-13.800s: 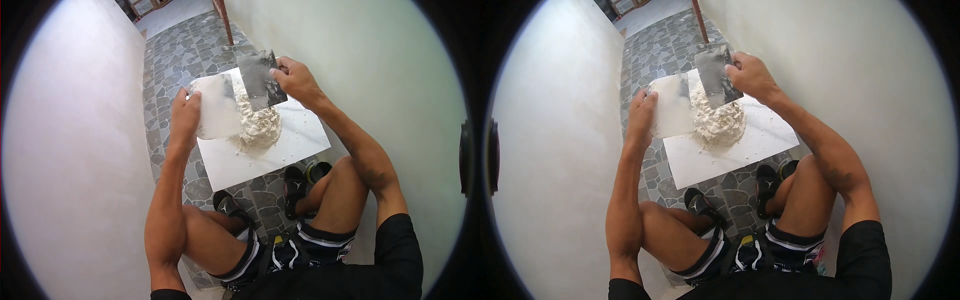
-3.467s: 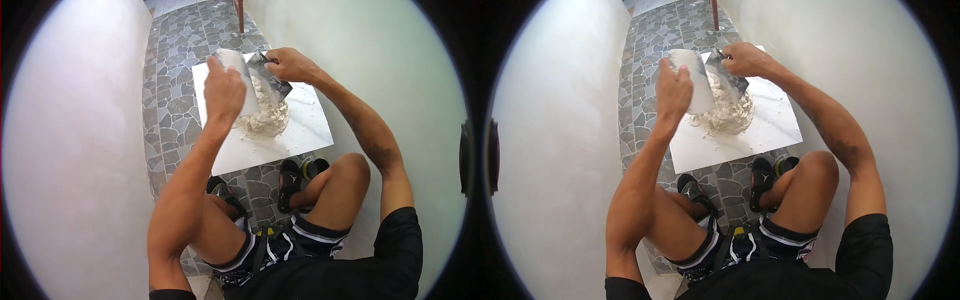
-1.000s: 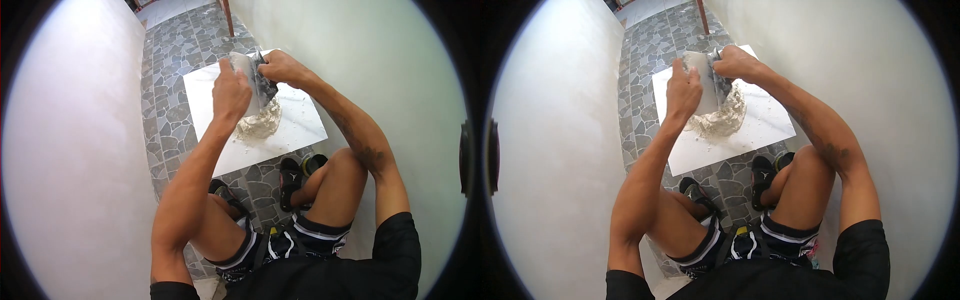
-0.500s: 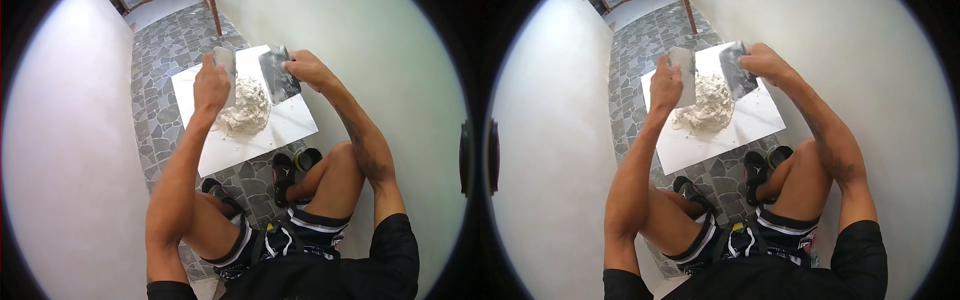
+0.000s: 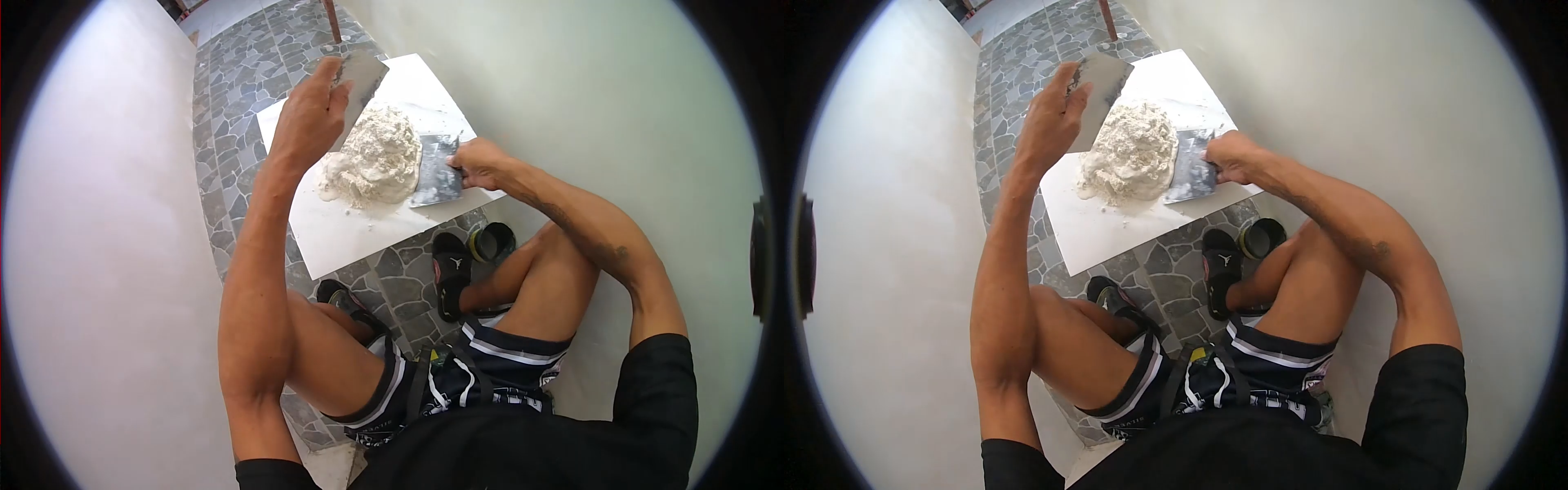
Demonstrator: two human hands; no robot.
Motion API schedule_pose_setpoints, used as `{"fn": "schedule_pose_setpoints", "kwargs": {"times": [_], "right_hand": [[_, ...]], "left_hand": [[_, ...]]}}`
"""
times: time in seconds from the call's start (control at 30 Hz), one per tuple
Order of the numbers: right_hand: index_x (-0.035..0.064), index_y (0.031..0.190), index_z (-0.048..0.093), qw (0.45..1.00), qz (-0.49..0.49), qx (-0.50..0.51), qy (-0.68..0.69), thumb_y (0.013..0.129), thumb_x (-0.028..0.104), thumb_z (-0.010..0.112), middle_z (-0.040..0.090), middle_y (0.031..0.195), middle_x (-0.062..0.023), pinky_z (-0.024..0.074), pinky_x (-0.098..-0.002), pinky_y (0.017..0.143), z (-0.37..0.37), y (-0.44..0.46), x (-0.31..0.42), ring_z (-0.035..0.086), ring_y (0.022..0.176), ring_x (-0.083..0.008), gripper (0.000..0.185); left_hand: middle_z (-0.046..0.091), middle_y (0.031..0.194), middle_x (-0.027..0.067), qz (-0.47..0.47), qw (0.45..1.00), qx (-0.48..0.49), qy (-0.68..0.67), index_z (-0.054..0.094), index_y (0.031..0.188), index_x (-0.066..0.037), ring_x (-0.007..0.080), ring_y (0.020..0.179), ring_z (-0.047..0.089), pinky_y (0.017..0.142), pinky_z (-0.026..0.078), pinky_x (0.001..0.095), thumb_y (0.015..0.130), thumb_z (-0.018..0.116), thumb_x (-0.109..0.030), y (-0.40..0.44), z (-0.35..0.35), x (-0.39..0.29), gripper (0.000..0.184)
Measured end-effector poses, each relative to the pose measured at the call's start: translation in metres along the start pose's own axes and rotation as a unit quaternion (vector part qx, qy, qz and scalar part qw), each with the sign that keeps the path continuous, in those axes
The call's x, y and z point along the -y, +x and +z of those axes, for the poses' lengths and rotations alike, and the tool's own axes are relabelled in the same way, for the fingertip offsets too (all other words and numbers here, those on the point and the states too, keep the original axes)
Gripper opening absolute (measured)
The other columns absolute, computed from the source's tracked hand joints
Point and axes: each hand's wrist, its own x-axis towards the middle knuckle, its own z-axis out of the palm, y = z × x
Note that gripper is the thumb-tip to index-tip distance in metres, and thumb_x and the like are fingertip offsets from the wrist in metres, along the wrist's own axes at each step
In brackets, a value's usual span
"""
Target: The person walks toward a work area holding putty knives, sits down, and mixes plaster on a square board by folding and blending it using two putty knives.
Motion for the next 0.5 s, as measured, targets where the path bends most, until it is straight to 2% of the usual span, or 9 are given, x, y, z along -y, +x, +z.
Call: {"fn": "schedule_pose_setpoints", "kwargs": {"times": [0.03,0.1,0.3,0.43,0.5], "right_hand": [[-0.0061,0.110,0.054,0.999,-0.003,0.009,0.038,0.095,-0.001,0.053,0.057,0.107,-0.0147,0.0573,-0.0506,0.086,0.006,0.001,-0.002,0.063,0.095,-0.0278,0.016],[-0.0089,0.112,0.054,0.999,-0.036,0.011,0.024,0.093,-0.002,0.055,0.058,0.108,-0.0170,0.0596,-0.0503,0.082,0.012,0.001,0.000,0.064,0.095,-0.0305,0.021],[-0.0131,0.110,0.053,0.997,-0.076,0.005,0.032,0.091,-0.003,0.055,0.057,0.107,-0.0185,0.0605,-0.0494,0.079,0.018,-0.004,0.023,0.065,0.093,-0.0321,0.022],[-0.0137,0.107,0.054,0.993,-0.110,0.012,0.030,0.089,-0.004,0.054,0.059,0.103,-0.0194,0.0602,-0.0504,0.078,0.027,-0.011,0.039,0.066,0.090,-0.0327,0.021],[-0.0108,0.108,0.053,0.993,-0.110,0.029,0.015,0.091,-0.002,0.053,0.058,0.103,-0.0162,0.0589,-0.0468,0.079,0.032,-0.017,0.050,0.064,0.088,-0.0289,0.019]], "left_hand": [[0.065,0.114,0.0279,0.021,1.000,-0.006,0.012,0.050,0.131,0.002,0.0397,0.098,0.066,0.088,0.049,0.0439,0.098,0.055,-0.026,0.001,0.003,0.001,0.043],[0.065,0.112,0.0283,0.063,0.997,-0.019,0.037,0.050,0.129,0.001,0.0412,0.099,0.065,0.088,0.048,0.0449,0.098,0.055,-0.024,0.000,0.007,0.001,0.041],[0.066,0.107,0.0293,0.017,0.996,0.065,0.057,0.050,0.128,0.001,0.0442,0.099,0.064,0.088,0.048,0.0471,0.097,0.054,-0.021,-0.002,0.011,-0.014,0.038],[0.066,0.102,0.0301,0.020,0.995,0.085,0.057,0.050,0.124,0.000,0.0468,0.098,0.063,0.084,0.049,0.0508,0.096,0.053,-0.019,-0.001,0.028,-0.018,0.034],[0.066,0.101,0.0301,0.026,0.994,0.089,0.062,0.050,0.123,0.000,0.0472,0.097,0.063,0.084,0.048,0.0516,0.095,0.053,-0.017,-0.001,0.039,-0.021,0.034]]}}
